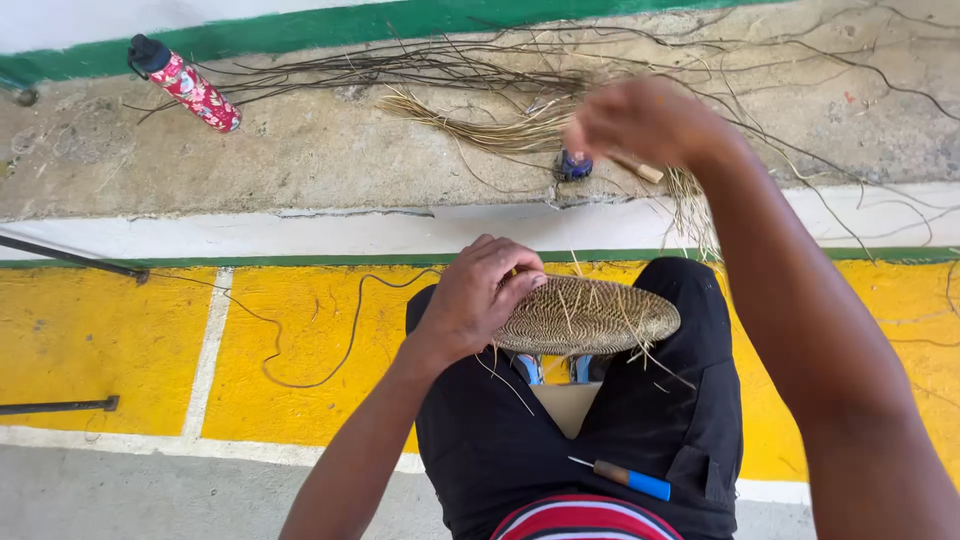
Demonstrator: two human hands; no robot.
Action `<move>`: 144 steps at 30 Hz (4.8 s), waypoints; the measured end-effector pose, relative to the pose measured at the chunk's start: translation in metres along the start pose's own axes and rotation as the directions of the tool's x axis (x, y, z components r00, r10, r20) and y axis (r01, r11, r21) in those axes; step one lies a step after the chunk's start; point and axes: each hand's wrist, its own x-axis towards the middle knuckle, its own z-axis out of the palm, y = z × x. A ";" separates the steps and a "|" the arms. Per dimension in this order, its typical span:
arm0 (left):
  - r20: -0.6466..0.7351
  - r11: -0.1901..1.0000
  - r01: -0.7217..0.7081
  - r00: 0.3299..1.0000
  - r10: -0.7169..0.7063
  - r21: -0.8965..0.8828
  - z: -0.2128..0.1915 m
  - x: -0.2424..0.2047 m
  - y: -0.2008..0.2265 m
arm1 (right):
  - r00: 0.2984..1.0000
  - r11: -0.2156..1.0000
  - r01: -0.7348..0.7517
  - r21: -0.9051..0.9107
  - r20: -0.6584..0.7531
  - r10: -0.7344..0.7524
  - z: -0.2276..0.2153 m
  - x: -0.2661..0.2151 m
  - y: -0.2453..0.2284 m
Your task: Weaving a basket using thin wooden or bamboo strips.
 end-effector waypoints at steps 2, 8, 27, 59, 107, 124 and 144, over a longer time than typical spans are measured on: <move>0.032 0.998 0.057 0.998 -0.057 -0.011 -0.009 -0.001 -0.001 | 0.978 0.992 -0.128 -0.005 0.167 0.127 0.011 -0.055 0.002; 0.109 0.994 0.015 0.994 -0.003 -0.105 -0.024 -0.016 0.007 | 0.958 0.923 0.151 0.354 0.179 -0.225 0.077 -0.159 0.009; 0.478 0.964 0.082 0.877 0.050 -0.252 -0.019 -0.033 0.010 | 0.927 0.755 0.095 0.649 0.218 -0.305 0.099 -0.209 0.026; 0.243 0.994 0.033 0.970 -0.007 -0.105 -0.016 -0.070 0.045 | 0.977 0.963 0.178 0.201 0.078 -0.197 0.101 -0.206 -0.049; -0.403 0.953 -0.080 0.894 0.198 0.291 0.043 -0.091 0.047 | 0.912 0.919 0.390 0.051 -0.158 -0.378 0.104 -0.204 -0.031; -0.192 0.968 -0.152 0.963 0.191 0.198 0.044 -0.081 0.062 | 0.942 0.901 0.311 0.302 -0.223 -0.250 0.105 -0.228 0.002; 0.058 0.993 -0.056 0.997 0.050 0.106 0.020 -0.065 0.049 | 0.950 0.880 0.292 0.375 -0.008 -0.311 0.097 -0.220 -0.004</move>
